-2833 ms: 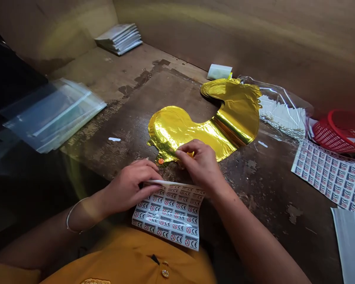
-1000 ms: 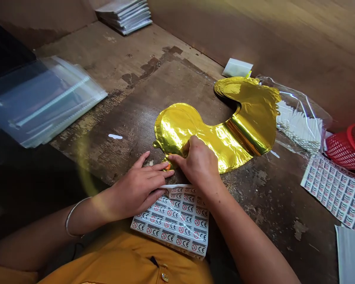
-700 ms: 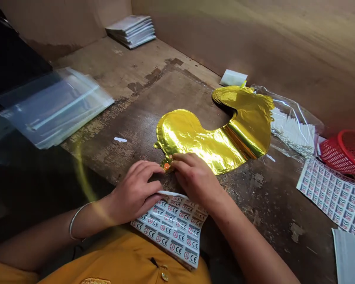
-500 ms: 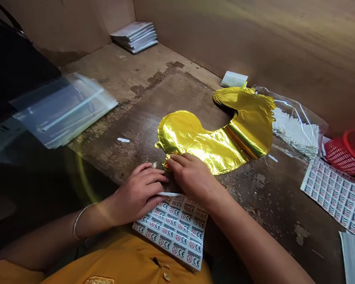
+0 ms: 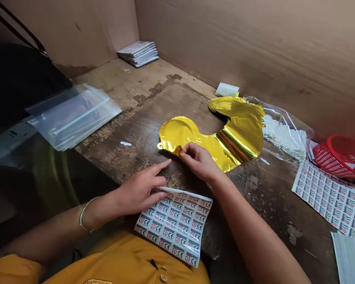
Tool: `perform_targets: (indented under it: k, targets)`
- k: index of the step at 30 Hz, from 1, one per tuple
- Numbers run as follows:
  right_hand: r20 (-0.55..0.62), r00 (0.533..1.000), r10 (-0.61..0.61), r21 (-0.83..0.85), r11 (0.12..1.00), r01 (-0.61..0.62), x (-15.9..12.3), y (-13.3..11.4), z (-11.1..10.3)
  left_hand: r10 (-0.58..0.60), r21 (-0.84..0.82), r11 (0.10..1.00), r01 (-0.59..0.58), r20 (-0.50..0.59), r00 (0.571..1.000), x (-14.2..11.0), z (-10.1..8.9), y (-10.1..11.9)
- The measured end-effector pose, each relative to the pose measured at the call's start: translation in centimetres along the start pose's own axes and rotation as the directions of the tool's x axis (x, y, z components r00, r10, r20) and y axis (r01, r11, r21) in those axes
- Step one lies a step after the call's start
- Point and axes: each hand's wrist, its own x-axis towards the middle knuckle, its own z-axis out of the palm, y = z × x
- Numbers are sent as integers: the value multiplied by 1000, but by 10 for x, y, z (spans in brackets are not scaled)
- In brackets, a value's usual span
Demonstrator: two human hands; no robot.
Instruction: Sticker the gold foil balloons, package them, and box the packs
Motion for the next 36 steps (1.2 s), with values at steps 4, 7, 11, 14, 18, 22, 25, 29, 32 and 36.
perform_targets:
  k: [4,7,11,14,18,22,25,29,32,36]
  targets:
    - [35,998,-42,-56,997,44,-3,-2,2,42,26,999,-43,44,998,16,0,-3]
    - [-23,999,-24,-161,987,20,-4,0,4,78,49,996,-81,58,995,19,3,-4]
    - [-59,998,38,-84,996,-43,0,9,-1,66,28,997,-67,38,997,16,7,-4]
    - [-93,988,125,0,992,-125,4,13,-4,46,11,999,-46,9,999,14,7,-4]
    - [-126,979,161,101,984,-148,8,12,-1,-5,-9,1000,5,-16,1000,13,7,-3]
    - [-121,978,168,90,983,-158,10,9,2,-32,-18,999,31,-34,999,11,7,-1]
    - [-93,985,148,-8,989,-149,11,5,0,4,46,999,0,-74,997,12,2,1]
    - [-15,987,162,-35,986,-162,13,1,-9,75,195,979,-57,-82,994,21,-7,1]
    - [90,982,164,19,986,-166,13,0,-14,88,235,969,-76,-42,995,31,-11,-1]
    - [173,967,185,166,963,-213,12,2,-15,116,267,956,-120,29,993,36,-8,-4]
